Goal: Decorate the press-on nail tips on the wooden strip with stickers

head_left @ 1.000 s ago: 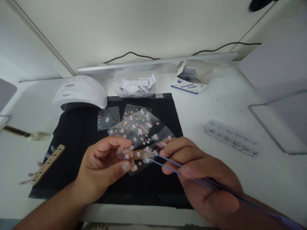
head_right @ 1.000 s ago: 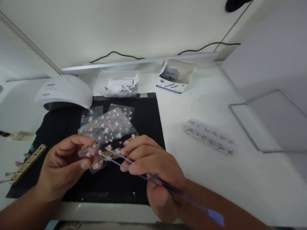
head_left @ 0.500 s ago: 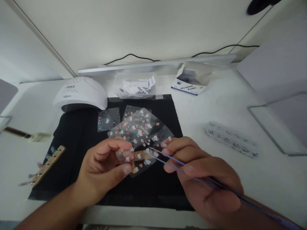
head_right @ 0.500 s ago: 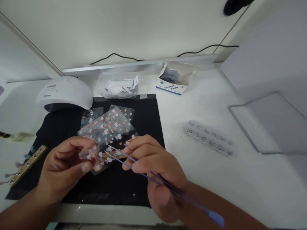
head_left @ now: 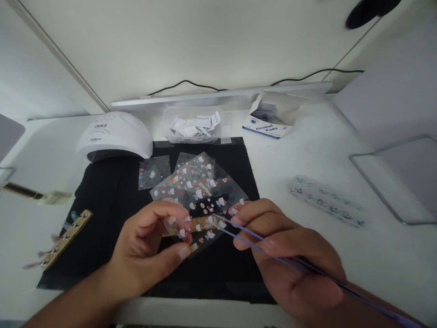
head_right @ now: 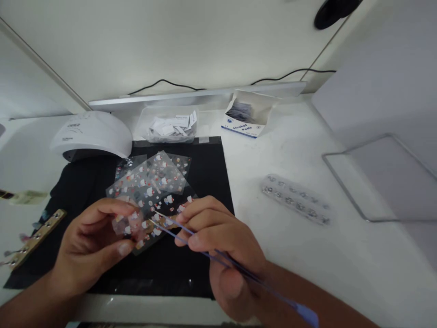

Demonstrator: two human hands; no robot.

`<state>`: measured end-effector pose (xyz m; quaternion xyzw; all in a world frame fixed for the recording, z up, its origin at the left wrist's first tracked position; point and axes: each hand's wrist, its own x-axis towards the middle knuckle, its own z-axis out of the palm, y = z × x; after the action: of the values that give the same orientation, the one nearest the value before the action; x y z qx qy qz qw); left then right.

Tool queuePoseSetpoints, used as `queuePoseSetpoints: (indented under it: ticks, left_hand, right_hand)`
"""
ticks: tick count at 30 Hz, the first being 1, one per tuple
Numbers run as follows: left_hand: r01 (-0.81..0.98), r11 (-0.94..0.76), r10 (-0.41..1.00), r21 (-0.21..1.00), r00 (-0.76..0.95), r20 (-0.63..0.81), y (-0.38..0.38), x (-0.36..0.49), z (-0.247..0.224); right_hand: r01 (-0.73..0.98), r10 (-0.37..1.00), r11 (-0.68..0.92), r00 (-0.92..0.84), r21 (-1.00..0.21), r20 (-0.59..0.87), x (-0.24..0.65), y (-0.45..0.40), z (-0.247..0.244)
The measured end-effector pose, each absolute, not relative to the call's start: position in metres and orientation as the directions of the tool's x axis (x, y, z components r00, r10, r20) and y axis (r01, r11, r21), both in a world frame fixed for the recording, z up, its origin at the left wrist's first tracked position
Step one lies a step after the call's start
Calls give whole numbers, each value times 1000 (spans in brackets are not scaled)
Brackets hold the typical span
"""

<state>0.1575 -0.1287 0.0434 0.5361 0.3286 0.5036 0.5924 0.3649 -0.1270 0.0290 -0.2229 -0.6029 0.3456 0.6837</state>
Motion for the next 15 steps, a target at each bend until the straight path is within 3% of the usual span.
queuePoseSetpoints:
  ticks: [15]
  left_hand:
    - [-168,-158,942,973,271,200,-132,149,38]
  right_hand:
    - [-227,769,637,113,-737,630,361,-130,31]
